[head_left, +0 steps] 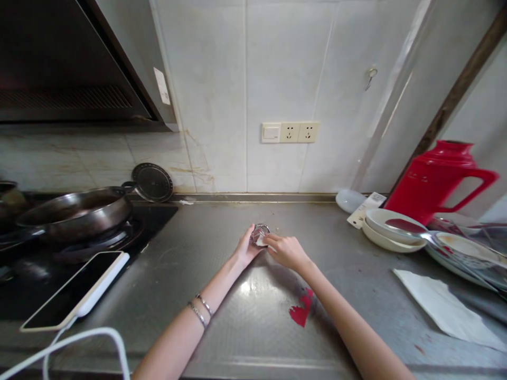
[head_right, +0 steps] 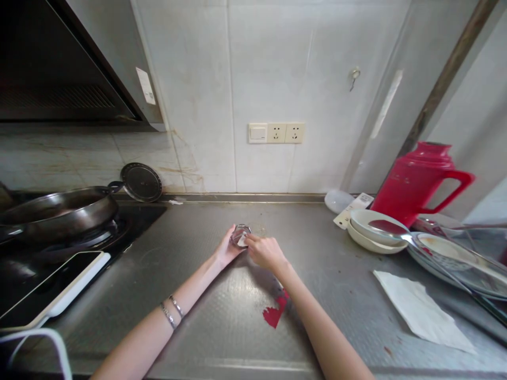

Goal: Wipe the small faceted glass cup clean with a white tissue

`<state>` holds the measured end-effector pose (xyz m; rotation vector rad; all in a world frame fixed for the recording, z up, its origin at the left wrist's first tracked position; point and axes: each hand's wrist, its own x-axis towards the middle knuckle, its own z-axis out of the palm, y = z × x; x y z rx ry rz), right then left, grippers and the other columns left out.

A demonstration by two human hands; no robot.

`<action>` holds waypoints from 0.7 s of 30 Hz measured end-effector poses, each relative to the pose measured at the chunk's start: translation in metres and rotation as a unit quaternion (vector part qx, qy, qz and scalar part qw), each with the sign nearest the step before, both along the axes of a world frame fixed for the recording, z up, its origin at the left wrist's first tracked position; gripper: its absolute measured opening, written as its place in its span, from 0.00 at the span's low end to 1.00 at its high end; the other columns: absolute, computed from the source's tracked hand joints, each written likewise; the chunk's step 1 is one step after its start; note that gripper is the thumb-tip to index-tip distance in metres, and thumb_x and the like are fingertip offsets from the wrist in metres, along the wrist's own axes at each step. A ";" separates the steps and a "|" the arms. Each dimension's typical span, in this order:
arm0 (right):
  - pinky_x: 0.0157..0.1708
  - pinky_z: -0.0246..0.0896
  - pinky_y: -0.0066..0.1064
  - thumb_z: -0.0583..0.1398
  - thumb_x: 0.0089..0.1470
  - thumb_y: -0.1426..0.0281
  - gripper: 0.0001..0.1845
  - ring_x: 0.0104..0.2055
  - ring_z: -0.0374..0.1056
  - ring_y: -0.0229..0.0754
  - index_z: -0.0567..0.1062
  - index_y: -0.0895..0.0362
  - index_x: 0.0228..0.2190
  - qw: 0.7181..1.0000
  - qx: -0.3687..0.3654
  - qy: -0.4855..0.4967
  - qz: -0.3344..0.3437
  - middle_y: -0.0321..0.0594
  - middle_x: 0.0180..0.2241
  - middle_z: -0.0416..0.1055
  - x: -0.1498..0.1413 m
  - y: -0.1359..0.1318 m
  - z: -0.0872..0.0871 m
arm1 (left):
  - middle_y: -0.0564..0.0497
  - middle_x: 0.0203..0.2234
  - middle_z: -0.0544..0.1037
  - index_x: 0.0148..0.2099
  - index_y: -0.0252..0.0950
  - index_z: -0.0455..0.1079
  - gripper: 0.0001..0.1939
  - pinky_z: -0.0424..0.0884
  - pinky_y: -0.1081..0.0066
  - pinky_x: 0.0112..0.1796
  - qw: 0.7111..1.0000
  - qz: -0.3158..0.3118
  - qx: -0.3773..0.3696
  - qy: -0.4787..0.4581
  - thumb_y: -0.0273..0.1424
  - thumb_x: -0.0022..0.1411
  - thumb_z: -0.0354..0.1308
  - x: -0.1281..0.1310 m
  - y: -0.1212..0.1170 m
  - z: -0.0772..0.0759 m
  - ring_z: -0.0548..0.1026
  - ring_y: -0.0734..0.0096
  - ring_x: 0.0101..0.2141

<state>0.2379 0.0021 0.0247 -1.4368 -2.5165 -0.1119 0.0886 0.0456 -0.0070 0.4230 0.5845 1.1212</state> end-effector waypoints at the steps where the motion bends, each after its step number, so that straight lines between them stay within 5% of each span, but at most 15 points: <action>1: 0.33 0.60 0.27 0.53 0.56 0.71 0.16 0.38 0.72 0.40 0.72 0.48 0.45 1.000 -0.006 0.016 -0.006 0.38 0.50 0.71 -0.002 0.000 -0.001 | 0.47 0.26 0.78 0.32 0.31 0.73 0.13 0.69 0.70 0.31 1.000 0.005 0.000 0.001 0.36 0.61 0.55 0.001 0.000 0.000 0.74 0.69 0.26; 11: 0.36 0.62 0.28 0.55 0.56 0.70 0.12 0.36 0.70 0.39 0.74 0.57 0.41 0.967 0.022 0.254 0.012 0.43 0.39 0.74 -0.031 0.003 -0.034 | 0.46 0.26 0.78 0.33 0.30 0.72 0.19 0.69 0.70 0.32 0.999 0.037 -0.002 -0.007 0.44 0.60 0.54 0.005 -0.010 0.003 0.75 0.68 0.26; 21: 0.32 0.61 0.26 0.50 0.62 0.68 0.14 0.41 0.71 0.43 0.69 0.55 0.46 0.998 0.012 0.047 -0.046 0.46 0.48 0.70 -0.022 -0.003 -0.010 | 0.42 0.28 0.79 0.32 0.28 0.73 0.22 0.69 0.72 0.30 0.999 -0.019 0.041 -0.011 0.43 0.63 0.50 -0.002 -0.003 0.004 0.76 0.67 0.28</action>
